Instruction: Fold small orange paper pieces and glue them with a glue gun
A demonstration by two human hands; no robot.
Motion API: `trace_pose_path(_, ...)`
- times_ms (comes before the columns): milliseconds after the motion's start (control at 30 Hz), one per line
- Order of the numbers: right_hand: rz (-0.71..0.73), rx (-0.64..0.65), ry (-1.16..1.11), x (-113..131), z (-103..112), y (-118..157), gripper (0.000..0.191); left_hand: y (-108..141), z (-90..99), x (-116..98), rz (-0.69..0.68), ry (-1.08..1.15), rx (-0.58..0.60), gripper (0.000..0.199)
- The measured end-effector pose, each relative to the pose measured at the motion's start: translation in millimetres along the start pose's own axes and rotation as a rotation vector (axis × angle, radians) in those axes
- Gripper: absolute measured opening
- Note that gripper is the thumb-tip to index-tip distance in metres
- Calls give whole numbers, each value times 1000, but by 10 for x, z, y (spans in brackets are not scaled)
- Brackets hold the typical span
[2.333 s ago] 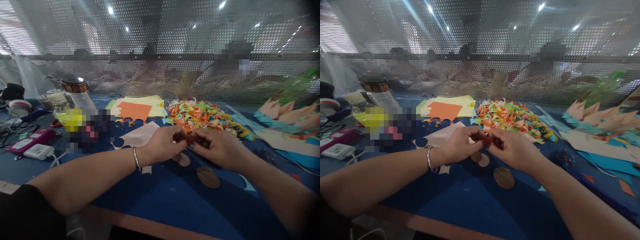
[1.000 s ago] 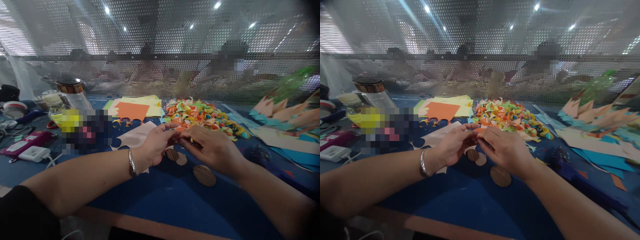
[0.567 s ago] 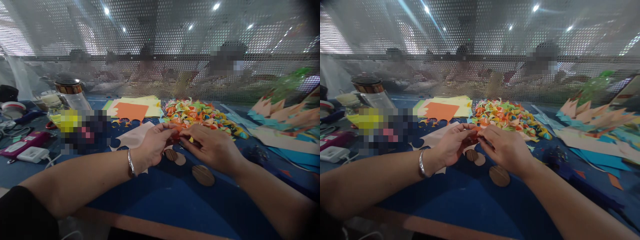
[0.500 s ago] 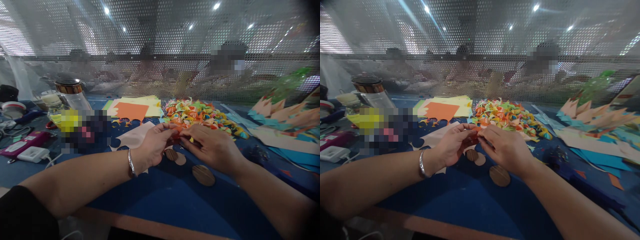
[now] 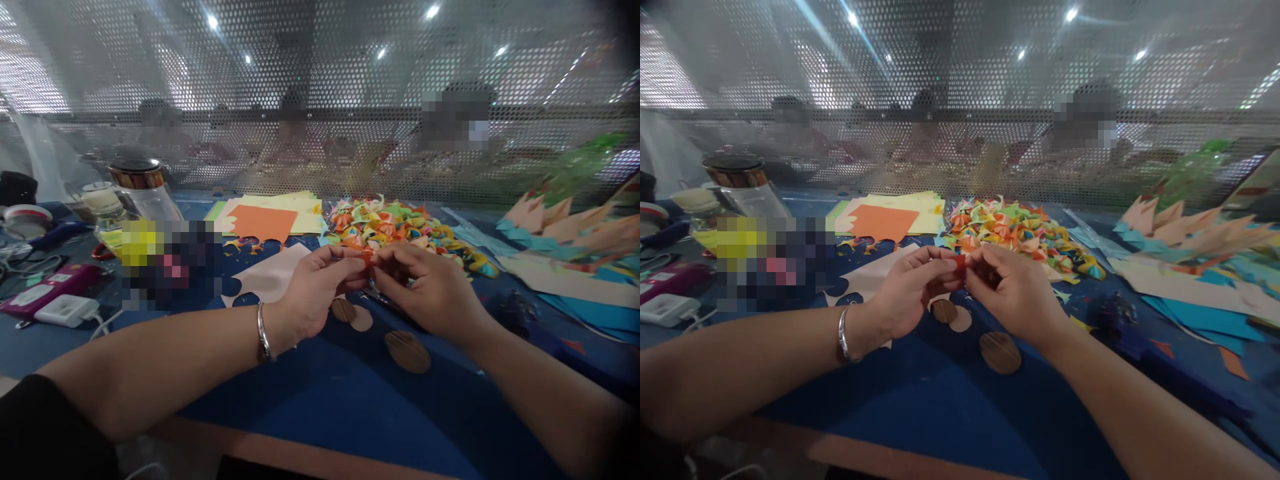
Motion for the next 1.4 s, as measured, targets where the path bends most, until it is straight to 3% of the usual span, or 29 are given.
trace_pose_path(200, -89, -14, -60, 20, 6, -7, 12, -34, 32, 33, -84, -73, 117, 50)
trace_pose_path(467, -96, -26, -59, 18, -5, -4, 10, -55, 70, 58, -145, -196, 75, 34)
trace_pose_path(1100, -47, -70, 31, -32, 24, 17, 12, -63, 69, 51, -124, -172, 54, 43)
trace_pose_path(1400, -103, -67, -17, -60, 36, 20, 12, -60, 45, 36, -93, -152, 33, 26)
Point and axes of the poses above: each hand's wrist, its own y-axis away from the middle knuckle, its own z-axis out of the back of the hand, x = y × z, the point moved 2 cm from there along -y, towards the middle knuckle, and after that the axes turned 6 degrees about x, right-handed, at the moved point
